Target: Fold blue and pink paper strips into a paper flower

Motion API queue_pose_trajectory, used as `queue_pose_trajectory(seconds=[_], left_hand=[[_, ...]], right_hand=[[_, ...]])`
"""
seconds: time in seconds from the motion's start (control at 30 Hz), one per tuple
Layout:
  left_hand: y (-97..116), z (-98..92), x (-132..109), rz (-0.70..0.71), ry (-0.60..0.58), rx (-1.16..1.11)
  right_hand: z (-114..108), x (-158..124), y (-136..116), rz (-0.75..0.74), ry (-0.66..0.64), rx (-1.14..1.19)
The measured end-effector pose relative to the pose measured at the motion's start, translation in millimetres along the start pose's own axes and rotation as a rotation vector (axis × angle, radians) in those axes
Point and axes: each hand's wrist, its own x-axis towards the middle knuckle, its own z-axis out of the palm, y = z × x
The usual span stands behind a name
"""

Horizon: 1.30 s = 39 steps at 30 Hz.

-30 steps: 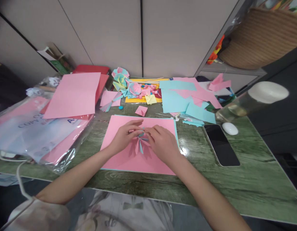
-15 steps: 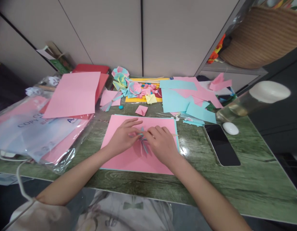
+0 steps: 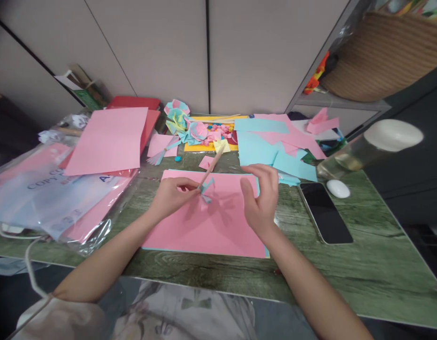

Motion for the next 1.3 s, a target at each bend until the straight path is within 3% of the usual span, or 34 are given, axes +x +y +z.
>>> queue_pose_trajectory(seconds=[0.07,0.17,0.27,0.4,0.67,1.13,1.3], left_hand=[[-1,-0.6,2,-0.037,0.019,-0.066],[-1,1.1,3,-0.068,0.054,-0.128],[-1,3.4,4,-0.082,0.069,-0.157],[-1,5.0,3,-0.079,0.055,-0.196],[0,4.3,2,-0.067,-0.020,-0.251],[-3,0.5,4,-0.050,-0.113,-0.244],[1,3.6,2,0.029,-0.058,-0.149]], right_hand=[[4,3,8,0.121,-0.032,0.117],[15,1,14,0.223,-0.295,0.267],[22,-5,9,0.227,-0.552,0.392],[24,-11,-2,0.200,-0.702,0.465],[26,-12,0,0.192,-0.635,0.356],[26,-12,0,0.152,-0.676,0.309],[27,-14,3,0.201,-0.666,0.322]])
